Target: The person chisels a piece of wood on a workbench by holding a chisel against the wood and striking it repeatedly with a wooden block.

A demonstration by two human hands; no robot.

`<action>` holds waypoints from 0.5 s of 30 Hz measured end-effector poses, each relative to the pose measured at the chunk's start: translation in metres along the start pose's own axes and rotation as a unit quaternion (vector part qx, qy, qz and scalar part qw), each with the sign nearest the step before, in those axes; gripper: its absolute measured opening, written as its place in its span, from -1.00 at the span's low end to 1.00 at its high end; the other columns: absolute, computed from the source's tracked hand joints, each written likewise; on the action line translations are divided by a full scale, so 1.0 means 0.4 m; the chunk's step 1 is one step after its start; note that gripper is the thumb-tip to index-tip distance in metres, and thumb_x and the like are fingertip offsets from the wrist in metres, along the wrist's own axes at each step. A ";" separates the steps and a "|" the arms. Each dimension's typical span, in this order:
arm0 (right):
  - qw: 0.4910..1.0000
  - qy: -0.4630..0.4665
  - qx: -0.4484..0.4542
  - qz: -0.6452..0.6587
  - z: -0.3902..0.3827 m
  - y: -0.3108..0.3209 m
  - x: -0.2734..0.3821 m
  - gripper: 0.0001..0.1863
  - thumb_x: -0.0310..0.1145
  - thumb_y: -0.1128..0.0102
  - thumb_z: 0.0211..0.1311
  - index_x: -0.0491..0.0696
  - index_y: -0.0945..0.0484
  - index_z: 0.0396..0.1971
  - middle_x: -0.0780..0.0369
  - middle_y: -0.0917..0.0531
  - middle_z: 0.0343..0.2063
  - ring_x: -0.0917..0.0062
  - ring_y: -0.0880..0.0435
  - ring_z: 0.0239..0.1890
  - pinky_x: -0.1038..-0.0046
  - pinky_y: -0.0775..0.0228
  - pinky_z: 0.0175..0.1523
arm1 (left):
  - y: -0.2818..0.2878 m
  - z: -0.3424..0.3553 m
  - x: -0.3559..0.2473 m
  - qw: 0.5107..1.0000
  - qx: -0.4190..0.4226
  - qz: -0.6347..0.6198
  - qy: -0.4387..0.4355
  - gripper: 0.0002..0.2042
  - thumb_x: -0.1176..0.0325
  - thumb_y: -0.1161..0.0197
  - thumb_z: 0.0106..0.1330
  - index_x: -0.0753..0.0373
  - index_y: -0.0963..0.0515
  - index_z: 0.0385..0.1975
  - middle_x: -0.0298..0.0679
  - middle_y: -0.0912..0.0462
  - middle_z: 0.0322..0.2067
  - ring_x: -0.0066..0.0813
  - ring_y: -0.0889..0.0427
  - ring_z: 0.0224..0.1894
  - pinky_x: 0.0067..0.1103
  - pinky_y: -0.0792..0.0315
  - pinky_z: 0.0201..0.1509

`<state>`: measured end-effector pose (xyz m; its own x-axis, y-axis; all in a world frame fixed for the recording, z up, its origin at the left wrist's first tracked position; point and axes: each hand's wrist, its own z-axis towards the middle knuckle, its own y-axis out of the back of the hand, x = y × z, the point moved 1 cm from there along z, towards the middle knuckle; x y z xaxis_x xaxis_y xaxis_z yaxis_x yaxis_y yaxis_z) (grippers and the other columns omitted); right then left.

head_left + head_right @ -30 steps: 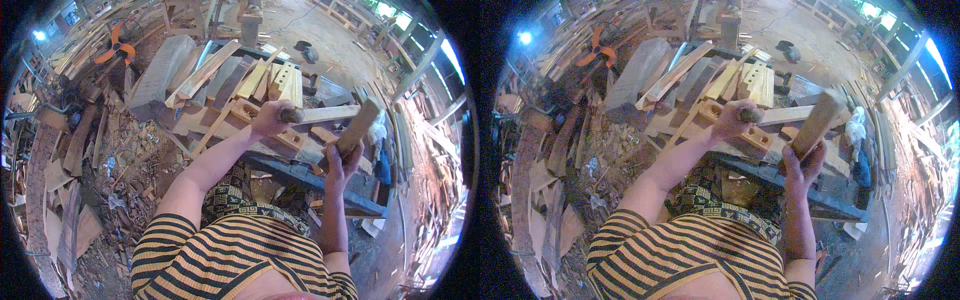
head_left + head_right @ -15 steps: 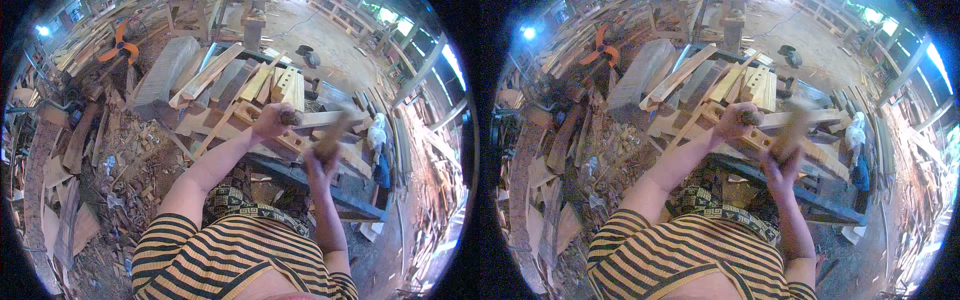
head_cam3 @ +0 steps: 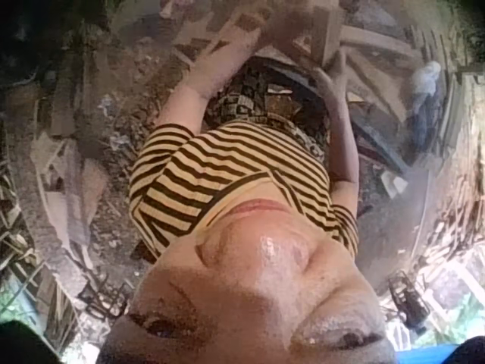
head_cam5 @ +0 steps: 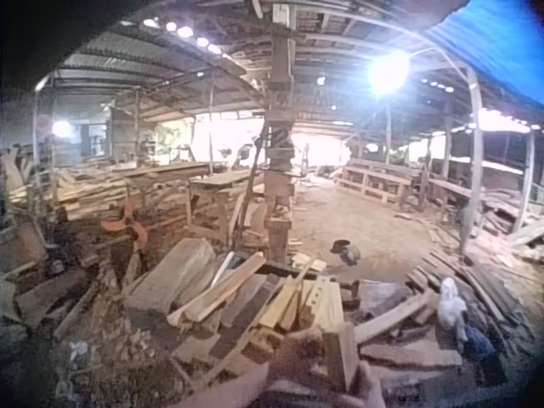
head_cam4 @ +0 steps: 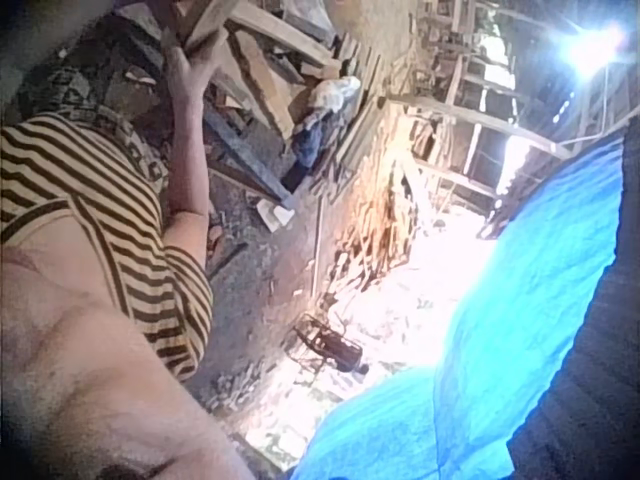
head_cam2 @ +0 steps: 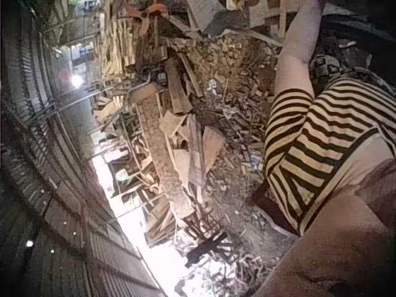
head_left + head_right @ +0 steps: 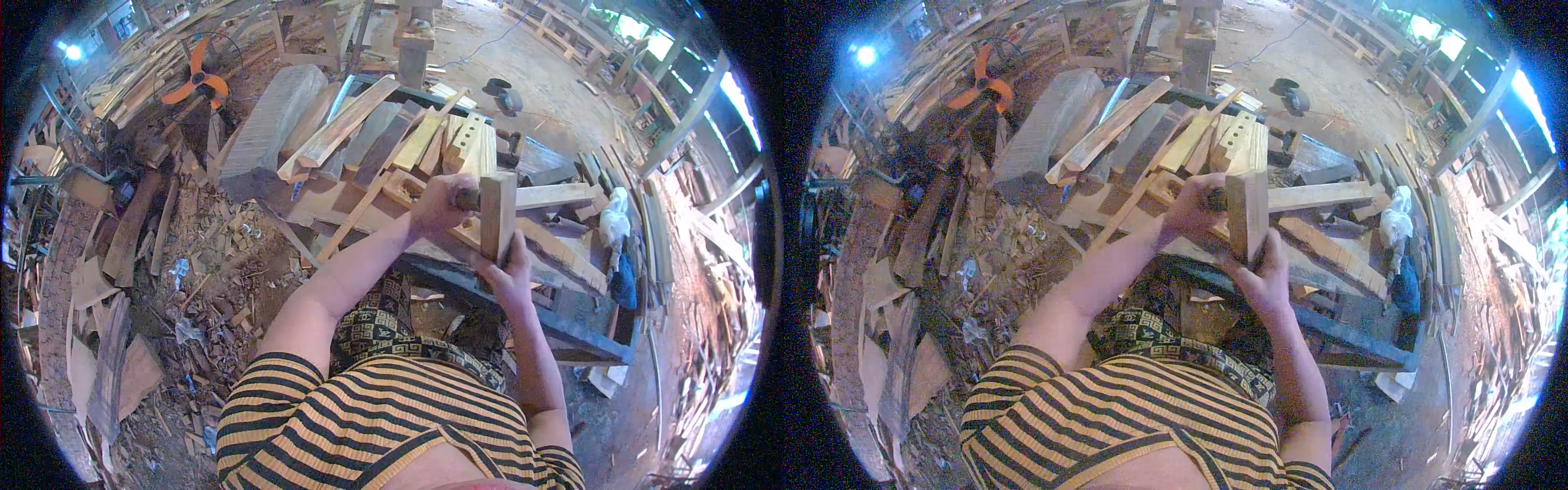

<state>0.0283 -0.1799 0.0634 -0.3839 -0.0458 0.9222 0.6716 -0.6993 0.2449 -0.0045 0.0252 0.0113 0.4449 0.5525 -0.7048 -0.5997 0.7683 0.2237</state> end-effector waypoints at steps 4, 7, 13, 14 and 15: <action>0.991 0.025 -0.057 0.116 -0.011 0.035 0.002 -0.51 -0.46 -0.25 -0.04 -0.10 -0.30 -0.06 0.28 -0.45 -0.38 0.61 -0.42 -0.41 0.53 -0.32 -0.32 | 0.002 -0.001 0.004 0.998 0.001 -0.042 0.044 -0.78 0.59 -0.33 -0.13 0.27 -0.51 -0.45 -0.27 -0.56 -0.49 -0.54 -0.54 -0.40 -0.57 -0.42 -0.30; 0.983 0.009 -0.113 0.147 -0.011 0.025 -0.004 -0.47 -0.44 -0.29 -0.06 -0.11 -0.27 -0.05 0.25 -0.44 -0.30 0.56 -0.45 -0.29 0.48 -0.37 -0.17 | 0.003 0.007 0.005 0.999 -0.004 -0.009 0.048 -0.81 0.57 -0.31 -0.09 0.25 -0.51 -0.44 -0.33 -0.55 -0.45 -0.62 -0.50 -0.35 -0.60 -0.41 -0.25; 0.999 0.001 0.010 -0.043 0.005 -0.006 0.001 -0.56 -0.45 -0.26 -0.02 -0.10 -0.35 -0.10 0.29 -0.48 -0.31 0.64 -0.46 -0.32 0.59 -0.33 -0.21 | 0.020 0.008 -0.021 1.000 0.007 0.014 0.024 -0.78 0.57 -0.35 -0.14 0.28 -0.52 -0.45 -0.16 -0.59 -0.53 -0.41 -0.61 -0.43 -0.51 -0.45 -0.35; 0.999 0.027 0.028 -0.031 0.002 -0.001 0.009 -0.56 -0.45 -0.26 -0.02 -0.10 -0.35 -0.10 0.29 -0.48 -0.31 0.64 -0.46 -0.32 0.59 -0.33 -0.21 | 0.019 0.005 -0.024 0.999 0.006 -0.029 0.036 -0.79 0.56 -0.35 -0.14 0.28 -0.52 -0.46 -0.15 -0.58 -0.53 -0.38 -0.61 -0.44 -0.50 -0.45 -0.34; 0.998 0.025 -0.008 0.060 -0.003 0.011 0.018 -0.57 -0.46 -0.27 -0.01 -0.09 -0.32 -0.11 0.27 -0.47 -0.30 0.61 -0.46 -0.30 0.56 -0.35 -0.19 | 0.019 0.005 -0.026 0.999 0.008 -0.030 0.042 -0.79 0.56 -0.35 -0.14 0.28 -0.52 -0.46 -0.15 -0.58 -0.53 -0.38 -0.61 -0.44 -0.50 -0.45 -0.34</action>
<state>0.0276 -0.1843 0.0706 -0.3339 -0.1651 0.9280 0.7049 -0.6974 0.1295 -0.0122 0.0259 0.0216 0.4215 0.4774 -0.7710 -0.5626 0.8045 0.1905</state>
